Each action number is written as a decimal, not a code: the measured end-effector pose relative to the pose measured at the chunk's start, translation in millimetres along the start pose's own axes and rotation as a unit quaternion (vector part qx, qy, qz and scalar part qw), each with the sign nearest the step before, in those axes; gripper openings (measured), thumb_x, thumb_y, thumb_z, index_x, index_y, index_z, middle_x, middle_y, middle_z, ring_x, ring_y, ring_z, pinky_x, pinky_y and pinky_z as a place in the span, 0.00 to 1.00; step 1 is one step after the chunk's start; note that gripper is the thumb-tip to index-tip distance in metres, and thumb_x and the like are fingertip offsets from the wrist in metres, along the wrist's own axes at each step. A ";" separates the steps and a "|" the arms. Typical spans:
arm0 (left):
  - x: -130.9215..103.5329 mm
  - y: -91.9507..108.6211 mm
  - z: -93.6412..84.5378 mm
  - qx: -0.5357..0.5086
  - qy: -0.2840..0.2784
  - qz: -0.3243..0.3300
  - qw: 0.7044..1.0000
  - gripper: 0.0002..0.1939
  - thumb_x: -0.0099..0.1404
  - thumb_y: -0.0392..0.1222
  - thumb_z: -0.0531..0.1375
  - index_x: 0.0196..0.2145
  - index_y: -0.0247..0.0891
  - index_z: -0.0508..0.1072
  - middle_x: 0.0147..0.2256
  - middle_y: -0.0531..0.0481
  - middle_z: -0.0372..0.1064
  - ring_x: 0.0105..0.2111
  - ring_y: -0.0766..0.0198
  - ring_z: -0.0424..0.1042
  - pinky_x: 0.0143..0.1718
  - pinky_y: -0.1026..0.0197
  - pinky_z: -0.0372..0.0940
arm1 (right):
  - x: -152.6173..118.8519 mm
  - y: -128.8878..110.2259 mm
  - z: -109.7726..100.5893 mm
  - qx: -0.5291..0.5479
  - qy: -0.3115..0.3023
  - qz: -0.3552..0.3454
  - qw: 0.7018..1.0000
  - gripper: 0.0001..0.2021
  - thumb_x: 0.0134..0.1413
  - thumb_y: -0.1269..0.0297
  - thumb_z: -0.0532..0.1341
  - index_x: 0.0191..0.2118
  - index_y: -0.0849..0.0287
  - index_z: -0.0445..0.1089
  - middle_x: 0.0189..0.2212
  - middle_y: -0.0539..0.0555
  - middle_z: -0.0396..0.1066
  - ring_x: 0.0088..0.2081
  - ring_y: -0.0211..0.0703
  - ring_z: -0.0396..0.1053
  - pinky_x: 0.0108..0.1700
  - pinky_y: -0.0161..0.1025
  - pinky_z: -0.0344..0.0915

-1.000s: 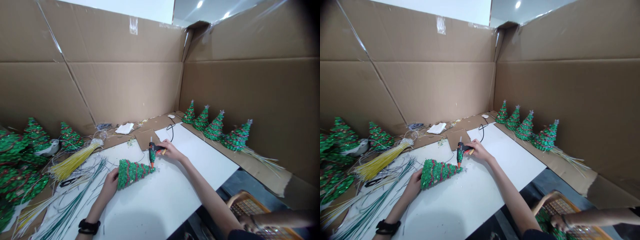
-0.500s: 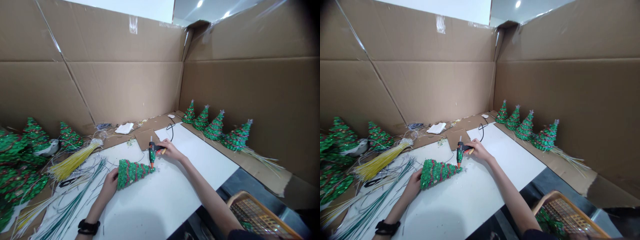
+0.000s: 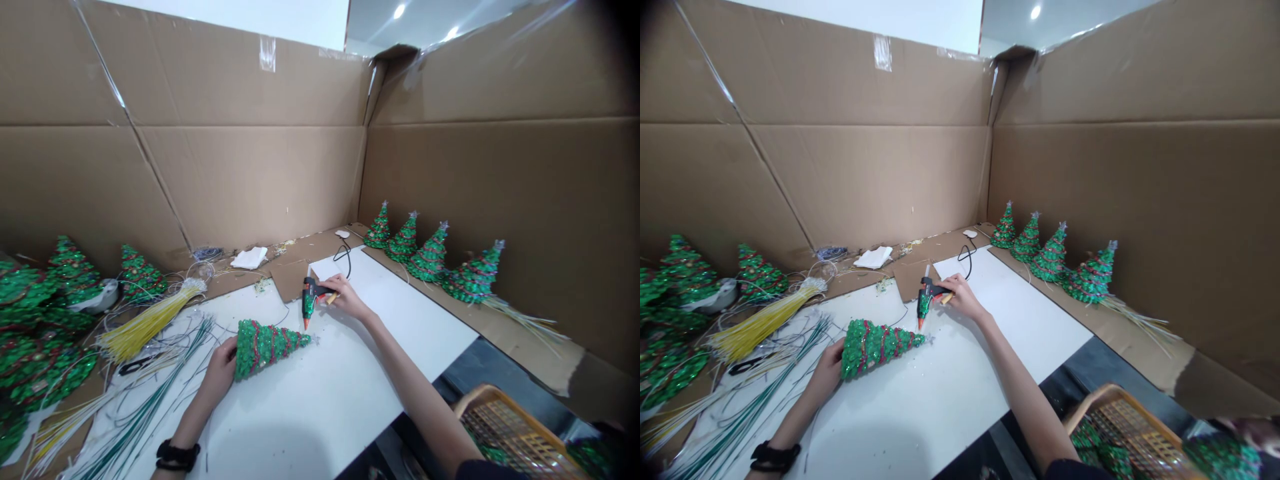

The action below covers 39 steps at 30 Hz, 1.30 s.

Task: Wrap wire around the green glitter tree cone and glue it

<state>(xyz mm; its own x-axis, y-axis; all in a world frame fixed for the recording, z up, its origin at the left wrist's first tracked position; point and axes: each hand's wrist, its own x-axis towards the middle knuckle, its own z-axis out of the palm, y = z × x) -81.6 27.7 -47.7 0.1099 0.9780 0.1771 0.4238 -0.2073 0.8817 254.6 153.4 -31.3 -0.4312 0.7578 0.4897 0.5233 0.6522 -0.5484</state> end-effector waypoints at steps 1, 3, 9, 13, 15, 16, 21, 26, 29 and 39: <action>-0.1 -1.0 -0.1 0.001 0.000 0.001 1.000 0.11 0.56 0.39 0.55 0.31 0.35 0.76 0.37 0.45 0.74 0.37 0.55 0.69 0.39 0.57 0.63 | 0.0 4.9 -2.4 -0.013 0.031 0.008 0.999 0.17 0.53 0.59 0.60 0.47 0.58 0.71 0.39 0.59 0.70 0.42 0.49 0.60 0.47 0.45 0.59; -0.3 -2.3 -0.2 0.004 -0.004 0.002 1.000 0.11 0.55 0.39 0.55 0.31 0.35 0.76 0.36 0.45 0.74 0.36 0.55 0.70 0.38 0.57 0.64 | -0.6 15.5 -7.9 -0.055 0.105 0.051 0.992 0.18 0.52 0.57 0.60 0.47 0.59 0.71 0.39 0.59 0.71 0.43 0.50 0.60 0.48 0.46 0.58; 0.4 2.5 0.3 0.022 -0.008 0.003 1.000 0.11 0.55 0.40 0.55 0.30 0.35 0.76 0.31 0.46 0.75 0.38 0.53 0.70 0.41 0.56 0.65 | -8.8 39.9 -14.9 -0.206 0.179 0.336 0.901 0.19 0.54 0.54 0.56 0.45 0.61 0.72 0.34 0.58 0.73 0.42 0.51 0.63 0.42 0.40 0.60; 0.7 5.8 -0.1 0.067 -0.003 0.014 0.998 0.12 0.56 0.41 0.54 0.28 0.37 0.77 0.31 0.46 0.75 0.36 0.53 0.70 0.39 0.55 0.66 | -9.3 48.0 -7.6 -0.239 0.153 0.397 0.873 0.17 0.52 0.56 0.56 0.41 0.60 0.73 0.36 0.59 0.72 0.42 0.51 0.65 0.38 0.38 0.59; -0.2 7.4 -0.5 0.100 0.005 0.025 0.995 0.13 0.57 0.41 0.53 0.28 0.37 0.77 0.33 0.45 0.75 0.34 0.54 0.71 0.37 0.55 0.66 | -6.0 50.0 -3.2 -0.246 0.152 0.394 0.872 0.16 0.51 0.56 0.56 0.39 0.61 0.73 0.37 0.59 0.71 0.42 0.51 0.65 0.38 0.38 0.59; -1.1 8.5 -0.8 0.121 0.010 0.032 0.992 0.13 0.57 0.40 0.52 0.28 0.37 0.77 0.33 0.44 0.74 0.33 0.54 0.71 0.36 0.55 0.67 | -4.0 50.6 -1.2 -0.250 0.151 0.393 0.872 0.16 0.50 0.57 0.57 0.39 0.61 0.73 0.37 0.59 0.70 0.41 0.50 0.66 0.38 0.38 0.59; -7.1 12.9 -1.0 0.206 0.018 0.080 0.975 0.14 0.59 0.37 0.50 0.31 0.37 0.77 0.40 0.38 0.73 0.41 0.50 0.70 0.43 0.51 0.66 | 2.6 51.3 4.9 -0.262 0.140 0.380 0.876 0.15 0.50 0.57 0.58 0.40 0.62 0.71 0.39 0.59 0.69 0.42 0.50 0.65 0.39 0.39 0.59; -6.7 7.8 0.8 0.185 0.009 0.074 0.980 0.17 0.58 0.36 0.50 0.40 0.37 0.76 0.49 0.37 0.68 0.50 0.50 0.66 0.52 0.49 0.61 | 2.5 47.6 4.7 -0.273 0.160 0.378 0.870 0.23 0.50 0.51 0.59 0.45 0.66 0.69 0.40 0.64 0.67 0.45 0.56 0.61 0.45 0.44 0.58; -4.5 5.1 2.3 0.144 0.008 0.070 0.987 0.17 0.58 0.36 0.50 0.40 0.37 0.76 0.50 0.39 0.68 0.51 0.49 0.66 0.52 0.49 0.61 | 1.9 31.5 3.0 -0.223 0.227 0.302 0.899 0.25 0.52 0.50 0.58 0.48 0.66 0.67 0.42 0.64 0.66 0.46 0.56 0.59 0.48 0.47 0.56; -5.4 11.3 5.6 0.068 0.027 0.068 0.995 0.15 0.59 0.34 0.53 0.39 0.38 0.77 0.45 0.41 0.71 0.46 0.52 0.68 0.49 0.52 0.62 | -9.4 -53.0 18.4 0.151 -0.246 0.005 0.958 0.17 0.53 0.56 0.60 0.47 0.56 0.72 0.37 0.54 0.73 0.42 0.45 0.64 0.46 0.41 0.61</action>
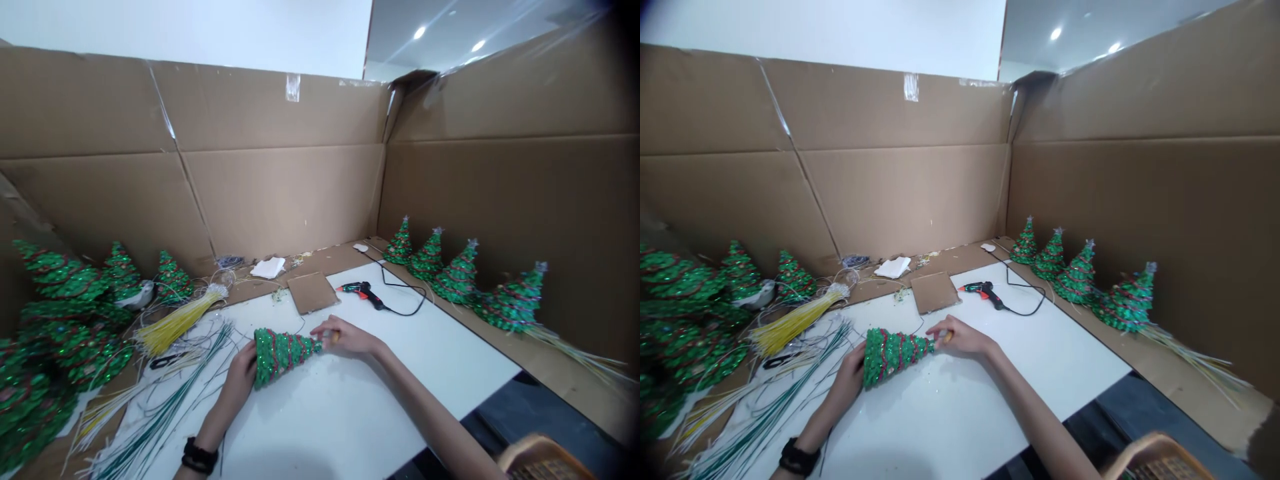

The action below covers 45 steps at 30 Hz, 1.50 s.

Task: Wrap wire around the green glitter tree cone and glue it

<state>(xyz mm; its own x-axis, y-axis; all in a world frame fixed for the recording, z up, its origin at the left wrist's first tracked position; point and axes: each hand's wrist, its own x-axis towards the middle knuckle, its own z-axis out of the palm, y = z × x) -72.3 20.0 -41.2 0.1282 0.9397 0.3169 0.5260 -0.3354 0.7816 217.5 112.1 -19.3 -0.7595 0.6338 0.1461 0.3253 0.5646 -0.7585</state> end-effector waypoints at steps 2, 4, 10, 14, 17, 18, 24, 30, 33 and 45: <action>-0.9 -0.5 0.6 0.003 0.000 0.001 1.000 0.16 0.59 0.33 0.52 0.40 0.38 0.77 0.45 0.42 0.71 0.45 0.53 0.69 0.49 0.53 0.62 | 1.2 0.1 2.4 0.001 -0.019 0.003 1.000 0.16 0.52 0.57 0.61 0.45 0.56 0.73 0.36 0.54 0.73 0.41 0.44 0.65 0.46 0.41 0.61; -1.7 -1.5 0.8 0.005 0.000 0.001 1.000 0.17 0.60 0.32 0.51 0.41 0.38 0.76 0.45 0.42 0.70 0.44 0.54 0.69 0.48 0.54 0.62 | 2.8 2.2 4.0 0.001 -0.021 0.015 1.000 0.15 0.52 0.56 0.61 0.44 0.56 0.74 0.34 0.54 0.72 0.40 0.44 0.65 0.45 0.40 0.61; -3.1 -1.9 -1.2 0.013 -0.001 0.002 1.000 0.17 0.61 0.31 0.50 0.41 0.37 0.76 0.42 0.42 0.70 0.40 0.57 0.69 0.47 0.55 0.62 | 6.1 8.1 9.8 0.006 -0.018 0.033 0.999 0.16 0.50 0.56 0.63 0.43 0.57 0.75 0.34 0.54 0.72 0.39 0.44 0.65 0.45 0.40 0.61; -3.2 -2.1 -1.6 0.019 0.000 -0.001 1.000 0.16 0.61 0.33 0.49 0.39 0.38 0.76 0.38 0.43 0.70 0.39 0.56 0.69 0.45 0.55 0.63 | 5.8 10.0 10.5 0.022 -0.017 0.041 0.999 0.15 0.51 0.56 0.62 0.43 0.57 0.75 0.35 0.55 0.71 0.40 0.44 0.66 0.45 0.39 0.62; -3.0 -2.8 -1.8 0.034 -0.004 -0.001 0.999 0.16 0.62 0.34 0.48 0.38 0.37 0.75 0.38 0.43 0.70 0.39 0.56 0.69 0.44 0.55 0.63 | 6.1 10.5 11.4 0.032 -0.008 0.048 0.998 0.14 0.52 0.57 0.61 0.42 0.57 0.75 0.34 0.55 0.71 0.39 0.43 0.66 0.44 0.39 0.63; -2.9 -2.9 -1.9 0.039 -0.004 0.000 0.999 0.16 0.62 0.35 0.48 0.38 0.37 0.75 0.38 0.42 0.70 0.39 0.57 0.69 0.45 0.55 0.63 | 6.5 10.5 12.0 0.034 -0.003 0.050 0.998 0.13 0.52 0.58 0.61 0.41 0.57 0.76 0.33 0.55 0.70 0.38 0.43 0.66 0.43 0.38 0.63; -2.6 -2.7 -2.7 0.052 0.011 -0.009 0.999 0.15 0.62 0.37 0.48 0.34 0.37 0.75 0.35 0.43 0.70 0.37 0.56 0.69 0.44 0.55 0.63 | 9.8 8.9 16.3 0.030 0.019 0.062 0.997 0.10 0.49 0.62 0.62 0.38 0.58 0.76 0.32 0.53 0.68 0.35 0.41 0.66 0.40 0.36 0.63; -1.4 -4.2 -2.9 0.028 0.026 -0.016 0.999 0.14 0.62 0.40 0.50 0.34 0.38 0.76 0.36 0.44 0.71 0.37 0.56 0.69 0.42 0.56 0.63 | 10.7 11.8 18.1 0.008 0.012 0.071 0.997 0.12 0.48 0.66 0.62 0.41 0.57 0.76 0.33 0.53 0.70 0.37 0.42 0.66 0.42 0.37 0.62; 0.7 -5.0 -0.6 0.000 0.047 -0.030 0.998 0.14 0.61 0.42 0.52 0.33 0.37 0.76 0.33 0.45 0.72 0.35 0.56 0.69 0.40 0.56 0.63 | 10.3 13.9 18.9 0.003 0.010 0.069 0.998 0.11 0.49 0.66 0.62 0.40 0.56 0.76 0.32 0.53 0.71 0.38 0.42 0.66 0.42 0.36 0.61; 4.6 -13.7 13.5 -0.138 0.096 -0.106 0.980 0.11 0.55 0.42 0.56 0.31 0.34 0.75 0.29 0.48 0.72 0.32 0.59 0.69 0.36 0.60 0.64 | 11.8 17.4 22.2 0.032 0.026 0.076 0.996 0.09 0.47 0.64 0.64 0.36 0.58 0.77 0.32 0.53 0.71 0.36 0.41 0.68 0.41 0.36 0.63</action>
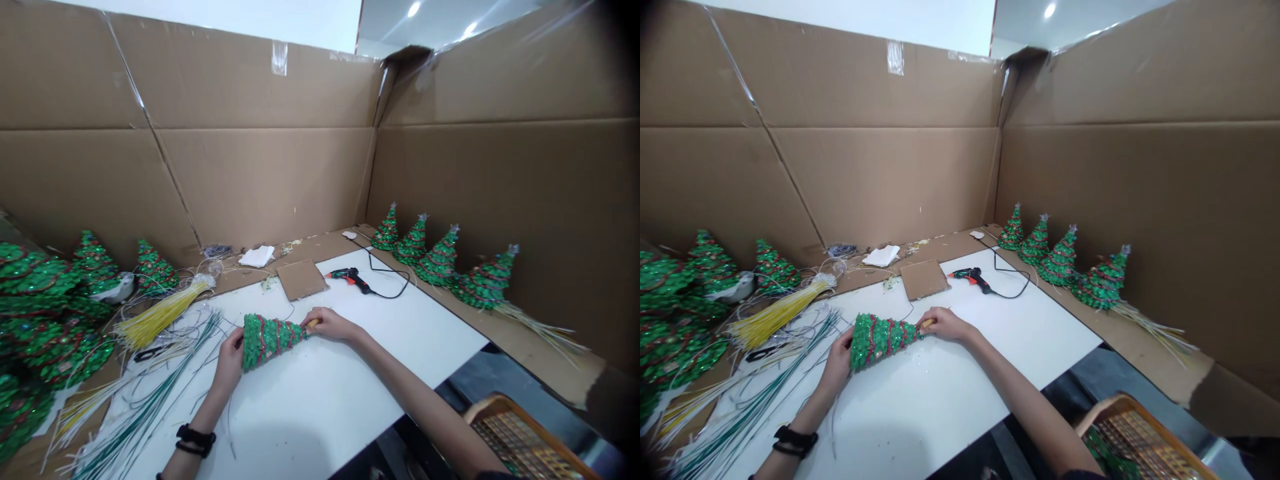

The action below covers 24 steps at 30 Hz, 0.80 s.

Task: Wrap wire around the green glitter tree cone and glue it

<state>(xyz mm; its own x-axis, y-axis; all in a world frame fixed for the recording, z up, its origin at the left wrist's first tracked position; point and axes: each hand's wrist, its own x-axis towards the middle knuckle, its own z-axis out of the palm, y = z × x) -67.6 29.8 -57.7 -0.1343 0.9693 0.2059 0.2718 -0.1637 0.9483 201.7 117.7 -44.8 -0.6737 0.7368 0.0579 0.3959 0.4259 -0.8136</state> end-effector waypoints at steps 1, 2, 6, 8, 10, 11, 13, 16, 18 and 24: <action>0.3 -2.2 0.1 -0.006 0.004 -0.004 1.000 0.11 0.55 0.42 0.56 0.31 0.34 0.75 0.30 0.48 0.72 0.32 0.59 0.69 0.36 0.60 0.64 | 0.4 0.8 0.3 0.007 0.001 0.000 1.000 0.10 0.46 0.63 0.65 0.36 0.59 0.77 0.31 0.53 0.71 0.35 0.40 0.67 0.40 0.36 0.63; 0.7 -4.4 0.2 -0.012 0.005 -0.008 1.000 0.11 0.55 0.41 0.56 0.31 0.34 0.75 0.30 0.48 0.73 0.32 0.59 0.69 0.37 0.60 0.64 | 0.8 1.5 0.6 0.015 0.000 0.000 1.000 0.10 0.46 0.63 0.65 0.36 0.59 0.77 0.31 0.52 0.71 0.35 0.40 0.67 0.40 0.35 0.63; 2.2 -10.4 0.4 -0.036 0.011 -0.026 0.999 0.12 0.55 0.42 0.56 0.34 0.33 0.74 0.31 0.48 0.73 0.32 0.59 0.70 0.36 0.60 0.64 | 1.5 3.6 1.0 0.051 0.002 0.004 0.999 0.11 0.45 0.59 0.65 0.34 0.61 0.77 0.30 0.52 0.71 0.33 0.40 0.67 0.37 0.35 0.62; 2.5 -9.8 0.5 -0.029 0.013 -0.031 0.999 0.12 0.54 0.42 0.56 0.34 0.33 0.75 0.30 0.48 0.74 0.32 0.59 0.70 0.35 0.60 0.65 | 1.8 5.3 1.4 0.065 0.002 0.000 0.998 0.13 0.45 0.57 0.65 0.34 0.61 0.77 0.29 0.52 0.71 0.32 0.39 0.67 0.37 0.34 0.62; 2.3 -6.8 0.8 -0.025 0.014 -0.037 0.999 0.13 0.54 0.42 0.56 0.33 0.33 0.75 0.29 0.49 0.74 0.31 0.60 0.70 0.35 0.60 0.65 | 2.6 8.1 2.1 0.078 -0.003 -0.003 0.997 0.14 0.44 0.55 0.65 0.34 0.62 0.76 0.29 0.52 0.72 0.32 0.39 0.67 0.36 0.34 0.62; 2.1 -4.9 1.1 -0.030 0.014 -0.041 0.999 0.13 0.53 0.43 0.57 0.33 0.33 0.75 0.29 0.49 0.74 0.31 0.60 0.70 0.34 0.60 0.65 | 3.3 9.9 2.5 0.085 -0.007 -0.004 0.996 0.15 0.44 0.55 0.65 0.34 0.62 0.76 0.29 0.52 0.72 0.32 0.39 0.67 0.36 0.34 0.62; 1.9 -1.5 1.9 -0.054 0.014 -0.048 0.997 0.13 0.52 0.43 0.58 0.33 0.32 0.75 0.29 0.48 0.74 0.30 0.59 0.70 0.34 0.60 0.65 | 4.9 14.1 3.2 0.094 -0.018 0.000 0.995 0.15 0.45 0.55 0.65 0.35 0.63 0.76 0.29 0.52 0.73 0.31 0.40 0.67 0.35 0.34 0.62; 2.3 -0.2 2.6 -0.086 0.016 -0.060 0.994 0.14 0.50 0.43 0.60 0.33 0.32 0.75 0.29 0.49 0.74 0.31 0.59 0.70 0.35 0.59 0.64 | 7.0 19.7 4.0 0.089 -0.026 0.010 0.996 0.15 0.44 0.56 0.65 0.35 0.63 0.76 0.28 0.52 0.73 0.31 0.39 0.67 0.35 0.33 0.62; 3.3 -1.8 2.5 -0.092 0.016 -0.062 0.994 0.14 0.49 0.43 0.60 0.33 0.32 0.75 0.30 0.48 0.74 0.31 0.59 0.70 0.35 0.60 0.64 | 7.7 21.8 4.3 0.084 -0.028 0.016 0.996 0.15 0.44 0.56 0.65 0.35 0.63 0.76 0.27 0.51 0.73 0.30 0.38 0.67 0.34 0.32 0.61; 4.5 -5.5 2.6 -0.085 0.026 -0.055 0.995 0.13 0.49 0.42 0.61 0.32 0.33 0.76 0.29 0.48 0.74 0.31 0.58 0.70 0.35 0.60 0.62 | 7.2 21.5 4.2 0.096 -0.037 0.002 0.995 0.16 0.43 0.55 0.65 0.34 0.64 0.76 0.26 0.51 0.73 0.28 0.37 0.66 0.32 0.32 0.60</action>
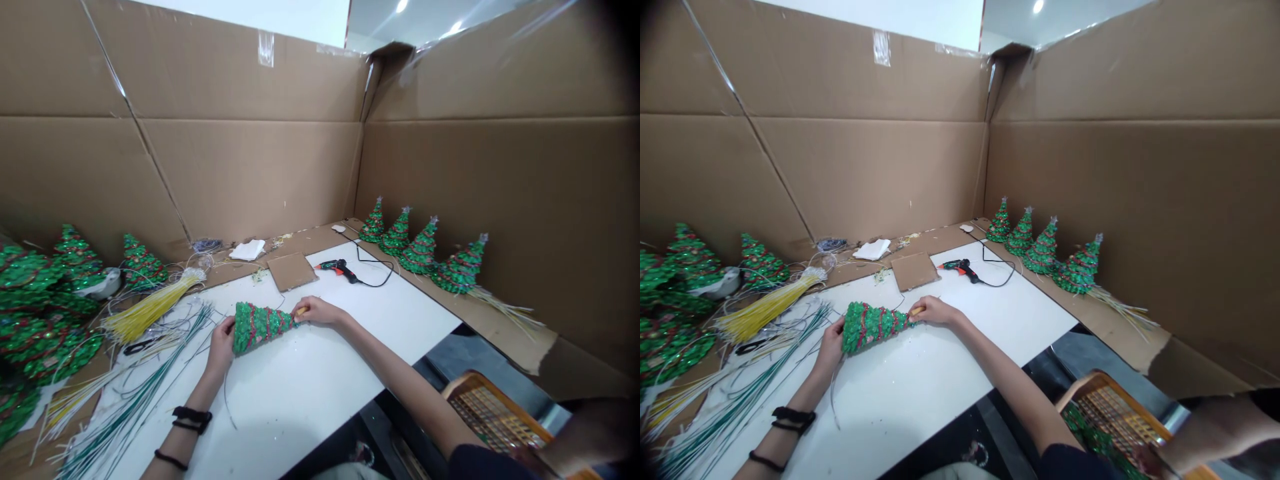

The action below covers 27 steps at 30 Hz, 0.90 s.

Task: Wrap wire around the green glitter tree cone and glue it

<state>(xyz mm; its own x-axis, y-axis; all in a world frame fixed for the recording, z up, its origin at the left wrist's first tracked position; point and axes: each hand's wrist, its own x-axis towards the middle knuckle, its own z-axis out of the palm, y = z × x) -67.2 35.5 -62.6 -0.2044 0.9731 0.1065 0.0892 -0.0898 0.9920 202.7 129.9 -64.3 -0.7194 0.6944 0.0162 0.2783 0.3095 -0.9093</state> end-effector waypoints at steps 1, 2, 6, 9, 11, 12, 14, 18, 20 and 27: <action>-0.4 0.2 0.2 -0.002 0.001 0.000 1.000 0.13 0.49 0.42 0.61 0.32 0.33 0.76 0.29 0.48 0.74 0.31 0.58 0.69 0.35 0.60 0.62 | -0.1 -0.6 0.0 0.000 -0.001 -0.003 1.000 0.16 0.43 0.55 0.65 0.34 0.64 0.76 0.26 0.51 0.72 0.28 0.37 0.66 0.31 0.32 0.60; -0.9 0.4 0.4 -0.005 0.002 0.000 1.000 0.13 0.49 0.42 0.61 0.32 0.33 0.76 0.29 0.49 0.74 0.31 0.58 0.69 0.35 0.60 0.62 | -0.1 -1.2 -0.1 -0.001 -0.003 -0.005 1.000 0.16 0.43 0.54 0.65 0.34 0.64 0.76 0.25 0.51 0.72 0.27 0.37 0.65 0.31 0.32 0.60; -2.7 0.6 0.5 -0.005 -0.002 -0.002 1.000 0.13 0.51 0.42 0.60 0.33 0.33 0.76 0.30 0.49 0.74 0.31 0.59 0.69 0.34 0.60 0.62 | -0.1 -3.8 -0.6 -0.007 -0.003 -0.004 1.000 0.17 0.43 0.55 0.65 0.34 0.64 0.76 0.26 0.51 0.73 0.28 0.37 0.65 0.32 0.32 0.60; -3.0 0.6 0.3 -0.004 0.000 -0.007 1.000 0.13 0.51 0.42 0.59 0.33 0.33 0.76 0.30 0.49 0.74 0.30 0.59 0.69 0.34 0.60 0.62 | 0.1 -4.5 -0.2 -0.004 -0.006 -0.005 1.000 0.17 0.43 0.54 0.65 0.34 0.64 0.76 0.26 0.51 0.73 0.28 0.37 0.65 0.31 0.32 0.60; -3.0 1.6 0.6 -0.003 0.006 -0.010 1.000 0.13 0.51 0.43 0.59 0.33 0.32 0.76 0.30 0.48 0.74 0.31 0.59 0.69 0.34 0.60 0.62 | 0.2 -3.8 0.6 0.002 -0.009 -0.005 1.000 0.17 0.44 0.54 0.65 0.34 0.64 0.76 0.26 0.51 0.73 0.27 0.37 0.65 0.31 0.32 0.60; -3.1 2.4 0.7 -0.001 0.008 -0.009 1.000 0.14 0.51 0.43 0.60 0.33 0.32 0.76 0.30 0.48 0.74 0.31 0.59 0.70 0.35 0.60 0.62 | 0.2 -3.3 1.1 0.004 -0.009 -0.004 1.000 0.17 0.44 0.55 0.65 0.34 0.64 0.76 0.26 0.51 0.73 0.27 0.37 0.65 0.31 0.32 0.60; -3.2 3.9 1.0 0.008 0.008 -0.007 1.000 0.14 0.51 0.44 0.60 0.33 0.32 0.76 0.30 0.48 0.74 0.32 0.58 0.70 0.35 0.60 0.62 | 0.0 -2.5 1.9 0.001 -0.004 -0.003 1.000 0.16 0.44 0.55 0.65 0.34 0.64 0.77 0.26 0.50 0.73 0.27 0.37 0.65 0.31 0.32 0.60; -3.2 4.2 0.6 0.016 0.011 0.000 1.000 0.14 0.51 0.44 0.59 0.33 0.32 0.76 0.30 0.47 0.74 0.31 0.58 0.70 0.34 0.59 0.63 | -0.8 -4.7 2.4 -0.015 0.004 -0.006 1.000 0.15 0.44 0.56 0.64 0.34 0.64 0.77 0.25 0.50 0.72 0.27 0.36 0.64 0.29 0.31 0.58; -2.8 3.5 0.2 0.018 0.014 0.005 1.000 0.14 0.52 0.44 0.59 0.33 0.32 0.76 0.31 0.47 0.75 0.31 0.58 0.70 0.35 0.59 0.63 | -1.1 -7.0 2.5 -0.014 0.004 -0.007 1.000 0.16 0.44 0.56 0.64 0.34 0.64 0.77 0.25 0.50 0.72 0.27 0.36 0.64 0.29 0.31 0.58; -1.7 6.2 -1.4 0.034 0.011 0.011 0.999 0.16 0.50 0.46 0.60 0.33 0.32 0.75 0.31 0.46 0.75 0.32 0.56 0.71 0.36 0.58 0.64 | -1.5 -8.8 3.9 -0.013 0.008 -0.005 1.000 0.17 0.43 0.54 0.65 0.33 0.64 0.76 0.25 0.50 0.72 0.27 0.37 0.65 0.29 0.32 0.59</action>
<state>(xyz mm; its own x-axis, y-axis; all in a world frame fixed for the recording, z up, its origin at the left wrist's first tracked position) -67.7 33.0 -56.5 -0.2223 0.9662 0.1305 0.1591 -0.0961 0.9826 198.8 123.7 -58.0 -0.7125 0.7009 0.0315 0.2885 0.3336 -0.8975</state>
